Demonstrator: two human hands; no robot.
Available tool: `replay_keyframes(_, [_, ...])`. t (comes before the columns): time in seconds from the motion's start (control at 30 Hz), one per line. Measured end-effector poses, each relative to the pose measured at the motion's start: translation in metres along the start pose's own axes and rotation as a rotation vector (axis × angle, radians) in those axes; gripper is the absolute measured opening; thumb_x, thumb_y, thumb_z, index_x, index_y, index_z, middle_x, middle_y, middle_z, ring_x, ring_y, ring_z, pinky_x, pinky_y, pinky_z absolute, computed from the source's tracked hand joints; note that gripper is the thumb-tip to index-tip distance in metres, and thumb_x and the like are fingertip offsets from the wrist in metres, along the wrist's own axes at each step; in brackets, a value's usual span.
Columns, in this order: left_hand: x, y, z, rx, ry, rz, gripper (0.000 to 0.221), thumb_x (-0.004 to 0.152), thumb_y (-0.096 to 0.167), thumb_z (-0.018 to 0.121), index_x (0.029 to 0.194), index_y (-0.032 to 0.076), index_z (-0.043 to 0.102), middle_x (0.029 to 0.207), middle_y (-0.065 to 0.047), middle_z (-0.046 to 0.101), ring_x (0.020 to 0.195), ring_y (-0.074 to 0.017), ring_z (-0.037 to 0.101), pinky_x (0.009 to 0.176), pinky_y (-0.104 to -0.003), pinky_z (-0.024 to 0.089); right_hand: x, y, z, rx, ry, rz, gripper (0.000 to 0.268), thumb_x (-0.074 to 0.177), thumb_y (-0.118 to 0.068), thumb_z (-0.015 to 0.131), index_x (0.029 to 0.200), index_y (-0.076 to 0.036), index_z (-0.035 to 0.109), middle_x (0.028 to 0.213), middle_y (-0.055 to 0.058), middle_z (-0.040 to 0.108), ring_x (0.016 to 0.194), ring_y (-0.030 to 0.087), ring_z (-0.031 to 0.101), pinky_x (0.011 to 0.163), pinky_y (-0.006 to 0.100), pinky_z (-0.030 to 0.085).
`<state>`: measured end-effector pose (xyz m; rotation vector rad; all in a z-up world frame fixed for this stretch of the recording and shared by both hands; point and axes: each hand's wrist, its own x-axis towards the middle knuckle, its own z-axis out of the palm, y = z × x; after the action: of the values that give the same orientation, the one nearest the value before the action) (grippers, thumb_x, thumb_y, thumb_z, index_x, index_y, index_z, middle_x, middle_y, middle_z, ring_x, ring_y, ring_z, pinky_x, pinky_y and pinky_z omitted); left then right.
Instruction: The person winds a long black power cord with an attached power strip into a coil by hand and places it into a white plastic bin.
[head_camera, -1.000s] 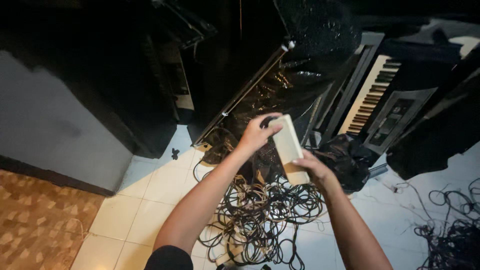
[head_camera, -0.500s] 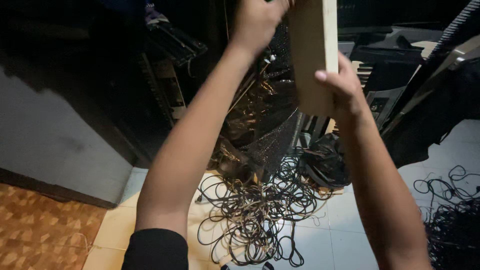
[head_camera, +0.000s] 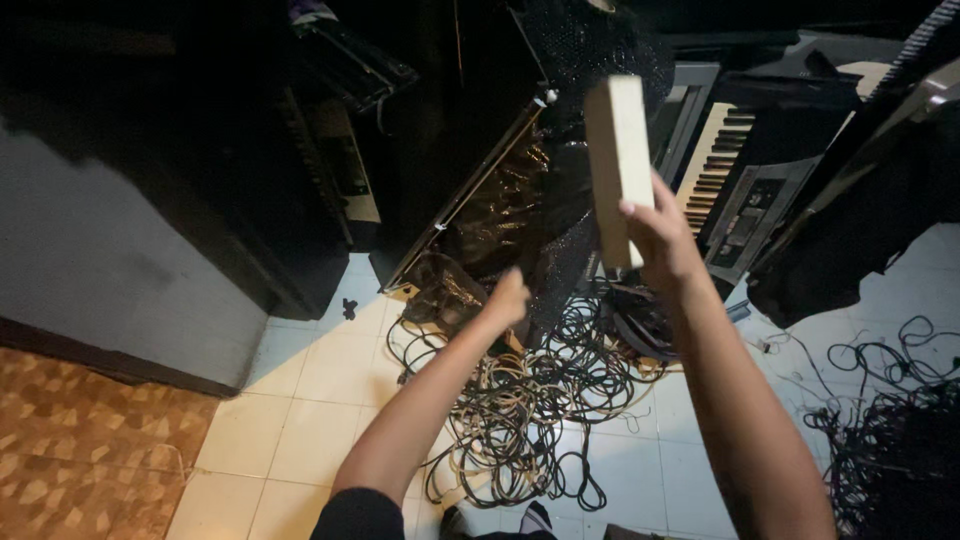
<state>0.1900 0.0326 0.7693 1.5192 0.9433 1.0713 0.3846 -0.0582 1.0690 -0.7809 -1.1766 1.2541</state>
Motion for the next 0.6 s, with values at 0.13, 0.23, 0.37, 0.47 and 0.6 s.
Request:
replay_keyframes(0.13, [-0.064,-0.037,-0.018,0.307,0.066,-0.027,0.042,0.103,0.03,0.055,0.13,-0.002,0.058,0.119,-0.031,0.068,0.111,-0.0426,0.067,0.093,-0.045,0.053,-0.043,0.061,-0.024,-0.008,0.125,0.191,0.075,0.08,-0.023,0.069,0.149,-0.007,0.045,0.123,0.01,0.064,0.107,0.02,0.064,0.085,0.036,0.055])
replay_keyframes(0.23, [-0.094,-0.019,-0.023,0.396,0.074,0.037,0.042,0.105,0.033,0.058,0.129,-0.001,0.059,0.116,-0.031,0.068,0.11,-0.0447,0.066,0.092,-0.047,0.052,-0.068,0.104,-0.033,-0.004,0.123,0.302,0.073,0.082,-0.02,0.071,0.149,-0.008,0.045,0.119,0.012,0.063,0.103,0.022,0.063,0.079,0.038,0.056])
replay_keyframes(0.37, [-0.142,0.034,-0.014,0.467,-0.133,-0.097,0.037,0.103,0.034,0.054,0.123,0.003,0.062,0.098,-0.028,0.071,0.097,-0.0458,0.069,0.082,-0.051,0.055,-0.086,0.132,-0.036,0.075,0.174,0.35,0.073,0.086,-0.02,0.072,0.153,-0.009,0.044,0.117,0.013,0.061,0.1,0.02,0.063,0.076,0.037,0.056])
replay_keyframes(0.47, [-0.163,0.076,-0.005,0.653,-0.321,-0.071,0.033,0.105,0.033,0.052,0.119,0.004,0.061,0.093,-0.027,0.071,0.092,-0.0481,0.068,0.081,-0.055,0.053,-0.093,0.136,-0.024,0.026,0.264,0.429,0.081,0.077,-0.018,0.073,0.15,-0.017,0.037,0.118,0.011,0.062,0.096,0.023,0.065,0.069,0.043,0.056])
replay_keyframes(0.6, [-0.17,0.12,-0.001,0.772,-0.426,0.025,0.031,0.108,0.036,0.05,0.116,0.008,0.06,0.089,-0.024,0.072,0.087,-0.0456,0.07,0.079,-0.054,0.055,-0.091,0.124,-0.005,-0.481,0.261,0.49,0.093,0.069,-0.017,0.078,0.151,-0.02,0.035,0.121,0.012,0.062,0.098,0.026,0.068,0.075,0.045,0.059])
